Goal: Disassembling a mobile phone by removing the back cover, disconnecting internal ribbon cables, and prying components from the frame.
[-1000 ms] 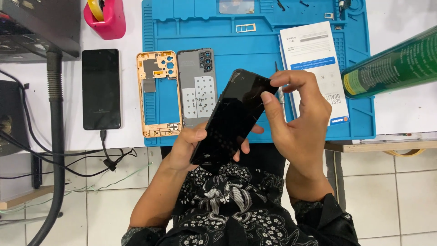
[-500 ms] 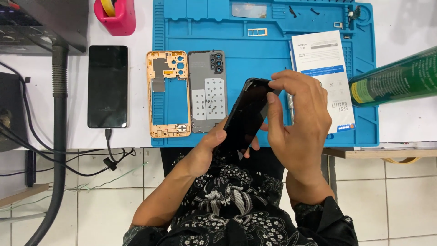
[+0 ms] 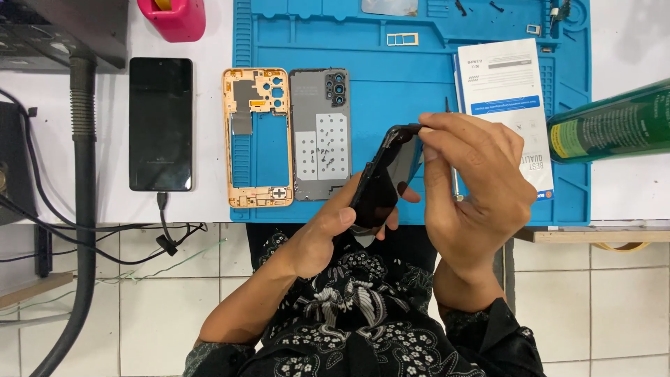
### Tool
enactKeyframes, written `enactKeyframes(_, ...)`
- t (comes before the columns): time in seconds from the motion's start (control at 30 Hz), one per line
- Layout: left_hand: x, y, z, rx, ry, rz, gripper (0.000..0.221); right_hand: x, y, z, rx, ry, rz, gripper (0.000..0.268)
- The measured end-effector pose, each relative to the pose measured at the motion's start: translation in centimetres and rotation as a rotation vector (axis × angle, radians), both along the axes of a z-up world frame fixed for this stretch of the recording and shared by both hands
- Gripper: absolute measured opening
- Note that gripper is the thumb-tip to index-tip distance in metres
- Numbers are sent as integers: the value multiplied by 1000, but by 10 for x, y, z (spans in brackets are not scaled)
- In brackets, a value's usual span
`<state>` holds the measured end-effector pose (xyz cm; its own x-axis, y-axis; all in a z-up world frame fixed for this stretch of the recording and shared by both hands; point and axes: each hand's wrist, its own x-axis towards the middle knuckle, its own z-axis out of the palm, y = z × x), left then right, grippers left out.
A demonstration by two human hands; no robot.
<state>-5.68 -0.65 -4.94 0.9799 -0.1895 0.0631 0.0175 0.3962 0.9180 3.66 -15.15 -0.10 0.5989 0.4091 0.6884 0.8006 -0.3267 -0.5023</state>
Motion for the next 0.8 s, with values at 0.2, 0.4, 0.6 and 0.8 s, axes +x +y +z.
enactKeyframes(0.2,0,-3,-3,-39,-13,16,81,6,1,0,69,84,56,16)
enactKeyframes(0.4,4,-1,-9,-213,64,-86,88,20,-8,0,62,198,111,13)
enactKeyframes(0.6,5,-1,-9,-249,94,-101,90,22,-11,9,29,459,174,10)
enactKeyframes(0.8,3,-2,-13,-248,95,-75,89,26,-15,6,37,557,245,12)
